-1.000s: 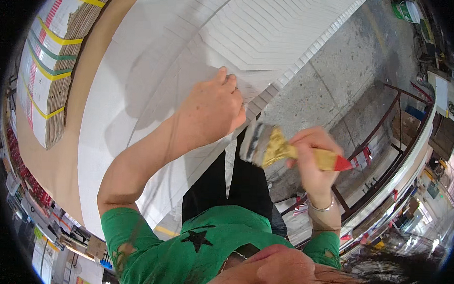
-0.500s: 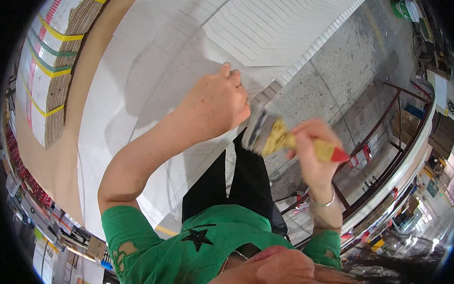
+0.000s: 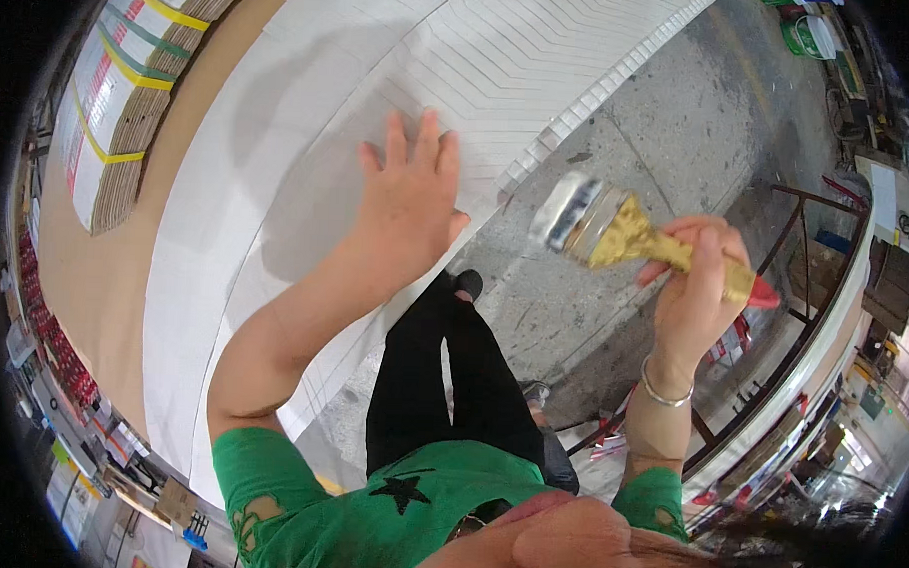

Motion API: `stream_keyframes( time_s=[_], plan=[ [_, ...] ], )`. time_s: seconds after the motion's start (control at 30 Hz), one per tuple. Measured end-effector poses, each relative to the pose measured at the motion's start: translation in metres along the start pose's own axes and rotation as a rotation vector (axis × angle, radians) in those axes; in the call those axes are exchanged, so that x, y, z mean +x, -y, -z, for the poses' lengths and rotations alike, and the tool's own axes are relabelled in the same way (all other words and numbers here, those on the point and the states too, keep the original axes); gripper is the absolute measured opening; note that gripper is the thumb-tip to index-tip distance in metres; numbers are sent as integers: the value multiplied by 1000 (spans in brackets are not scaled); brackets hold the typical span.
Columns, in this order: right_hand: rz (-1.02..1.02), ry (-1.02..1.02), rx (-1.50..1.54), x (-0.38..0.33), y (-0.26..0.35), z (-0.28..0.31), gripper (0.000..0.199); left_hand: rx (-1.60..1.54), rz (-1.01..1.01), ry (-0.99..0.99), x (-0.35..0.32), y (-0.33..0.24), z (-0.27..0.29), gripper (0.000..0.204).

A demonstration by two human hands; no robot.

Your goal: Applying glue with a brush to a stack of paper components.

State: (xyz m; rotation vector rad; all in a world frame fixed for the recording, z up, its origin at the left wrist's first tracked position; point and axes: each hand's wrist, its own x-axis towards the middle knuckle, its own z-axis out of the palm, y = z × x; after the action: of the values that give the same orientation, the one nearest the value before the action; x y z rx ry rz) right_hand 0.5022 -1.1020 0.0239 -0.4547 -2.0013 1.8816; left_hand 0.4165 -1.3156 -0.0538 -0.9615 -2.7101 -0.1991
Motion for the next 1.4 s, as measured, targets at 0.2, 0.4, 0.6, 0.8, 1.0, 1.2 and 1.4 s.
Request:
stream_keyframes(
  time_s=[0.2, 0.4, 0.6, 0.8, 1.0, 1.2, 1.4],
  plan=[
    [-15, -142, 10, 16, -26, -24, 13, -403, -71, 373, 4, 22, 13, 13],
    [-31, -75, -13, -6, -18, -31, 10, -421, -105, 316, 5, 27, 12, 17],
    [-43, 114, -71, -41, -25, -43, 6, -522, -141, 194, 0, 31, 0, 18],
    [-93, 45, -61, -44, -23, -52, 8, -529, -168, 171, 0, 33, -1, 21],
    [13, -126, -44, -43, -11, -54, 5, -474, -174, 233, 5, 31, 4, 22],
    [-5, -58, 35, -72, -14, -51, 8, -75, -141, -100, -42, 22, 15, 21],
    [-32, -98, -67, -72, -21, -66, 8, -468, -198, 209, -54, 43, 22, 25]
  ],
)
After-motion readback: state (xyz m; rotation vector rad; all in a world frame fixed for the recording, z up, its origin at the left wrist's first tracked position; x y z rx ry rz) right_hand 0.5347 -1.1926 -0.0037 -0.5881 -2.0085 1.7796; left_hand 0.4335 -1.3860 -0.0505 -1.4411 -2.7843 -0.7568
